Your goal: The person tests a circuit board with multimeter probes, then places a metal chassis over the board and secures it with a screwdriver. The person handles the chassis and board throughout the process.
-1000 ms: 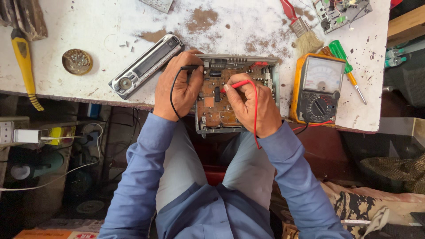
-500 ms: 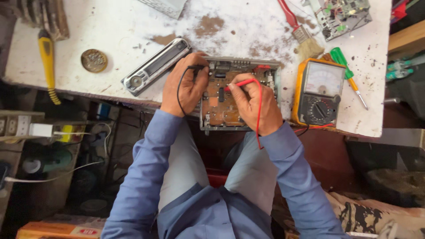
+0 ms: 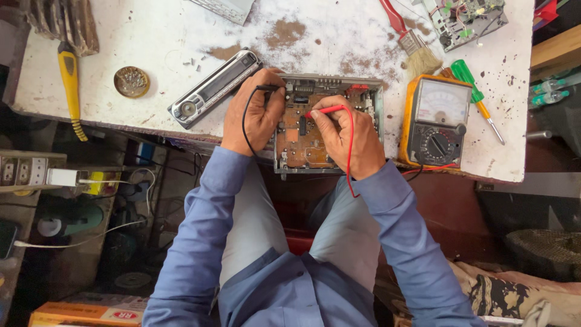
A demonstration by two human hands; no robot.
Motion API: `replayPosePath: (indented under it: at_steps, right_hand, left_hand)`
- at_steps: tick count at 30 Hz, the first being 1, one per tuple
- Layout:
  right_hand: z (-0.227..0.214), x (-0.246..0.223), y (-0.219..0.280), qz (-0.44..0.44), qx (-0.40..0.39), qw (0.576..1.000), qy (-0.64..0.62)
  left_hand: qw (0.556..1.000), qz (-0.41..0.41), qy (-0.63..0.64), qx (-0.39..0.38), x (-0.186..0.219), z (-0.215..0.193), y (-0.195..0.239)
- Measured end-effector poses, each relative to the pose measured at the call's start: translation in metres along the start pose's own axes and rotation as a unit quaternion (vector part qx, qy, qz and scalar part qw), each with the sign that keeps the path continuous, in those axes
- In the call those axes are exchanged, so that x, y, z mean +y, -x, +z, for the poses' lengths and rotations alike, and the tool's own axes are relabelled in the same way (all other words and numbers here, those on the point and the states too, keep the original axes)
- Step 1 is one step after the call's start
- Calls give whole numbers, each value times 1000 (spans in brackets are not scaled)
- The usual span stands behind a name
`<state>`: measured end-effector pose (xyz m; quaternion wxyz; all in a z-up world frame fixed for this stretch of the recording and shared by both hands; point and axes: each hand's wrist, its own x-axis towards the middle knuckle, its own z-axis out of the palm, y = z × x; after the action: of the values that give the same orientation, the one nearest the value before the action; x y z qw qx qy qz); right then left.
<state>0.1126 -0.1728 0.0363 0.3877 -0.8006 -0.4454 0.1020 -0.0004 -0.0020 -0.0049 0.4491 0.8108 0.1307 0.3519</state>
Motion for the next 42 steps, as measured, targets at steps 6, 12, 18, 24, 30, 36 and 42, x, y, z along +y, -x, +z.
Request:
replayPosePath:
  at_steps: [6, 12, 18, 24, 30, 36, 42]
  right_hand:
    - [1, 3, 0, -20, -5, 1000, 2]
    - [1, 3, 0, -37, -2, 999, 9]
    - [1, 4, 0, -21, -9, 1000, 6]
    - [1, 4, 0, -29, -2, 1000, 9]
    - [2, 6, 0, -35, -2, 999, 6]
    - [2, 7, 1, -37, 5, 999, -5]
    - [3, 5, 2, -25, 3, 1000, -2]
  left_hand:
    - [1000, 6, -4, 0, -1, 0, 0]
    - [1000, 0, -2, -2, -1, 0, 0]
    - [1000, 4, -9, -1, -1, 0, 0]
    - [1000, 5, 3, -4, -1, 0, 0]
    - [1000, 6, -2, -8, -1, 0, -1]
    - [1000, 1, -4, -7, -1, 0, 0]
    - [1000, 2, -7, -7, -2, 0, 0]
